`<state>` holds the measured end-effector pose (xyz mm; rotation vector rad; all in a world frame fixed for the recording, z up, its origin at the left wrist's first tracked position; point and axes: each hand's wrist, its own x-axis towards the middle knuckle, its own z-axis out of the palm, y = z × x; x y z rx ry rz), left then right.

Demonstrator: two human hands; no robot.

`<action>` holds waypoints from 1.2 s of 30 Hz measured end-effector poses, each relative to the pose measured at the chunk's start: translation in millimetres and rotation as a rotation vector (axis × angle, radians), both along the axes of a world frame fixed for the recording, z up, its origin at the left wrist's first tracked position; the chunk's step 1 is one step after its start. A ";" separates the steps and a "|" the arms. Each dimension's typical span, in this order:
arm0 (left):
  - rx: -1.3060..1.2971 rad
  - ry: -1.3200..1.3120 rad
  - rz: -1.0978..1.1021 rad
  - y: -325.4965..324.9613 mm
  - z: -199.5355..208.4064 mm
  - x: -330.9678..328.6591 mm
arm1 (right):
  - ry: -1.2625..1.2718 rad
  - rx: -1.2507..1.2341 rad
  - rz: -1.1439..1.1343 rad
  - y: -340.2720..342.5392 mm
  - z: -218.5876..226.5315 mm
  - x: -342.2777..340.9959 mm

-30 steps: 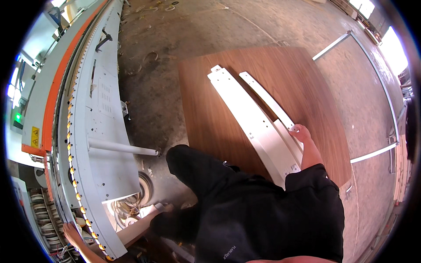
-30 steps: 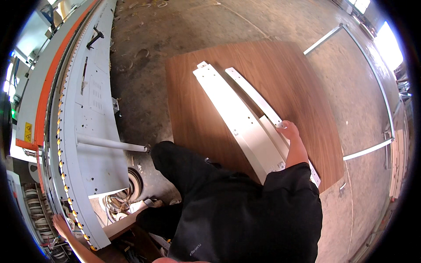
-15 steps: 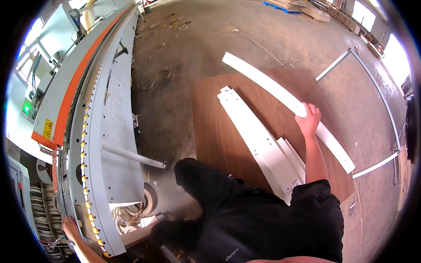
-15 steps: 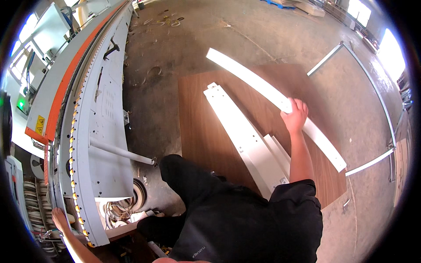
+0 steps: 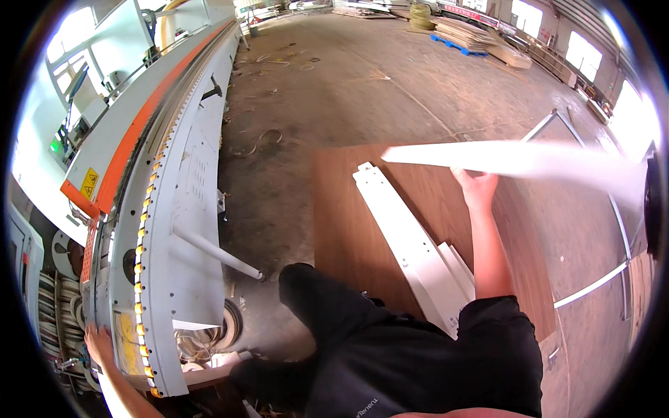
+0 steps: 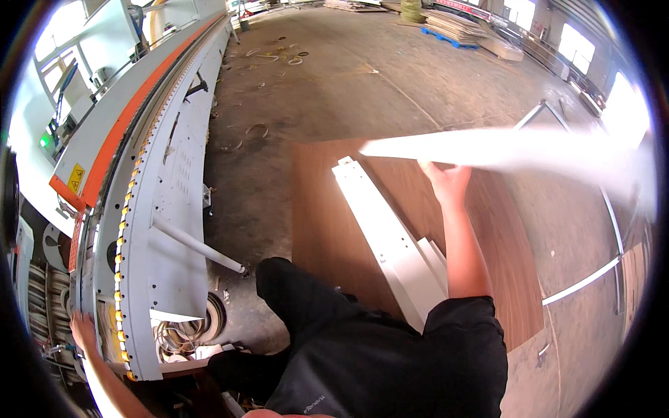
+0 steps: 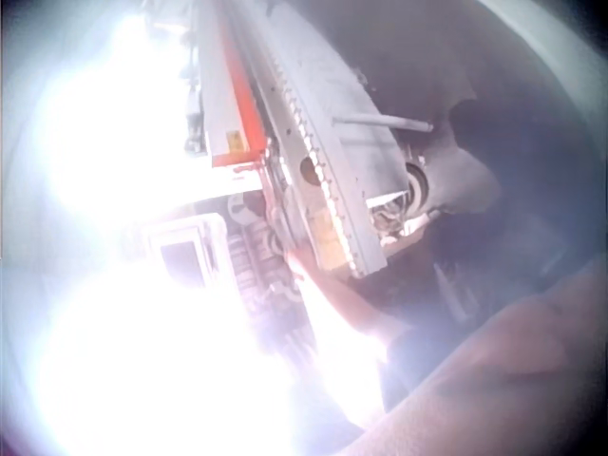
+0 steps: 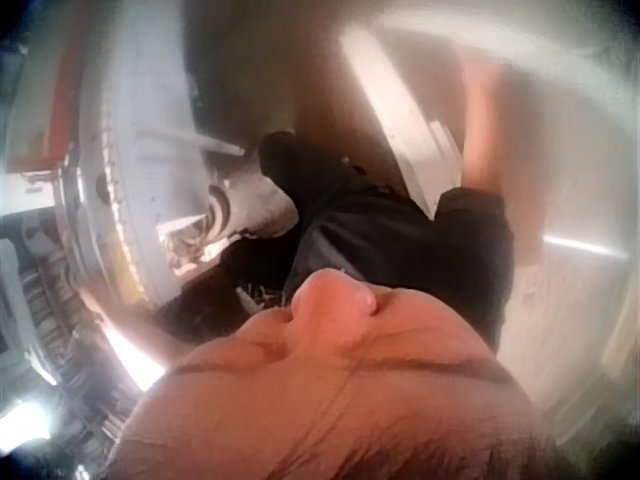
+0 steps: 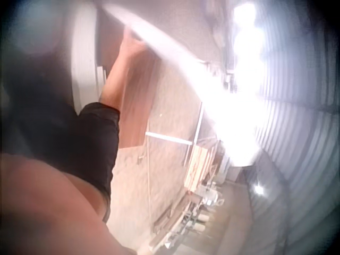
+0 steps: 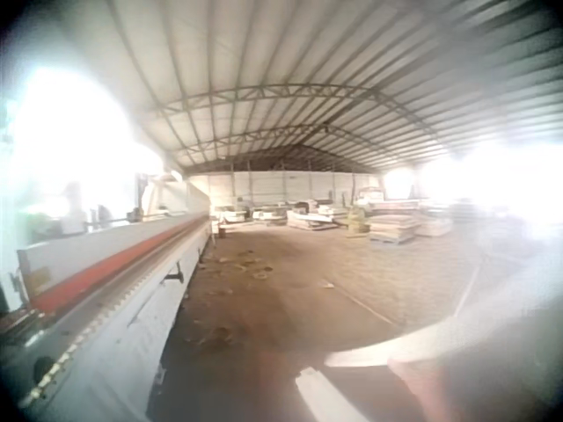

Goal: The person repeatedly picks up long white rectangular panels from a stack on the floor and places them onto a roller conveyor belt. The person handles the panels one at a time, feeding them into the machine's intake area.

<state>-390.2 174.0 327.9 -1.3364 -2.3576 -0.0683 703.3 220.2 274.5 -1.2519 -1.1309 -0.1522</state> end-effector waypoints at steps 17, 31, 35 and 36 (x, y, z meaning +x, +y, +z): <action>0.188 0.171 -1.339 -37.1 87.7 510.7 | 1.087 -0.319 1.847 -2.1 -31.7 -242.9; 0.194 0.002 -0.923 -107.3 60.9 416.1 | 0.055 -0.520 1.576 -7.6 -71.4 -350.2; 0.252 -0.049 -0.655 -141.5 62.4 326.7 | -0.100 -0.631 1.357 -11.6 -112.3 -343.4; 0.277 -0.102 -0.591 -149.9 61.7 307.0 | -0.123 -0.665 1.342 -10.2 -126.7 -340.1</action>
